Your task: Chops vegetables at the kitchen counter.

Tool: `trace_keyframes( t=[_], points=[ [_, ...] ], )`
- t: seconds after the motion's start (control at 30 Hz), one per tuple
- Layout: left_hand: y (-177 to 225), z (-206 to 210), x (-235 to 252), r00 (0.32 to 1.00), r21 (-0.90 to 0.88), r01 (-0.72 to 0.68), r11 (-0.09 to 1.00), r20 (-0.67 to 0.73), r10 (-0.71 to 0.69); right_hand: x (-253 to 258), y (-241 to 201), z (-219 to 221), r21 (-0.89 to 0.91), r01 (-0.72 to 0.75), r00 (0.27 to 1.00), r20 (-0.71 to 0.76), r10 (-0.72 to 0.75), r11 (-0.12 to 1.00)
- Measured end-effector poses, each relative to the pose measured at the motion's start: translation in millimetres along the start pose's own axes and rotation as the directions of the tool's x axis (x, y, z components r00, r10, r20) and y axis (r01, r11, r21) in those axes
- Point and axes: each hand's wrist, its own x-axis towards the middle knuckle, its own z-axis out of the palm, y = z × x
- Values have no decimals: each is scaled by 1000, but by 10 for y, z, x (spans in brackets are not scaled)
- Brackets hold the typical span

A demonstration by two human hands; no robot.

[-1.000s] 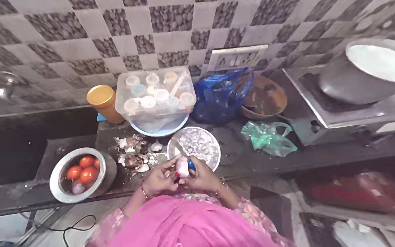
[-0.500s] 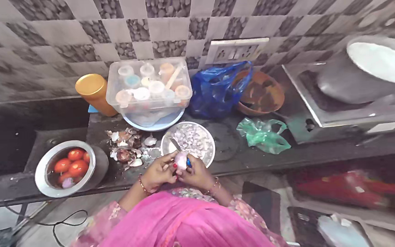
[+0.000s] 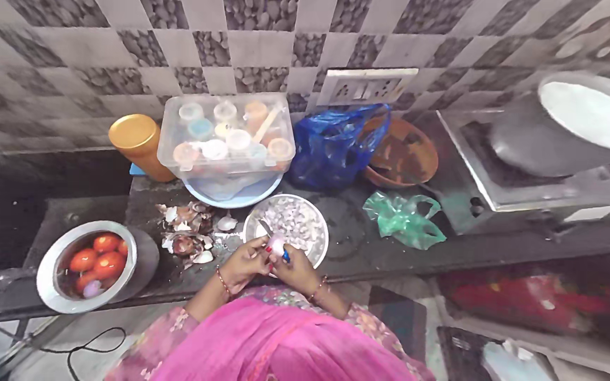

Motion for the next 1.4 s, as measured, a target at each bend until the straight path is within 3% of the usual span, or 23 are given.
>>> trace_keyframes(
  t=[0.2,0.4,0.7,0.83,1.0,1.13,1.23,1.4],
  points=[
    [15,-132,85,996,4,44,999,73,-45,86,31,-15,12,-42,998,45,42,999],
    [6,-232,110,977,-78,96,992,196,-79,140,63,-20,50,30,997,72,-34,998],
    [-65,-234,137,984,-104,68,992,170,-49,177,69,15,23,20,997,73,-21,1000],
    [-213,-334,110,965,-181,13,983,261,36,204,62,48,26,-38,995,88,35,999],
    [-298,-328,95,968,-222,-28,975,238,82,219,36,44,-16,-103,987,119,104,995],
    [-363,-323,119,983,-283,-56,957,154,103,235,8,51,19,-145,981,130,141,989],
    [-425,-295,186,997,-539,-67,840,-11,72,253,-83,46,47,-123,983,141,115,991],
    [-49,41,349,953,-619,-27,785,-253,-167,290,-120,69,20,-96,978,187,91,995]
  ],
)
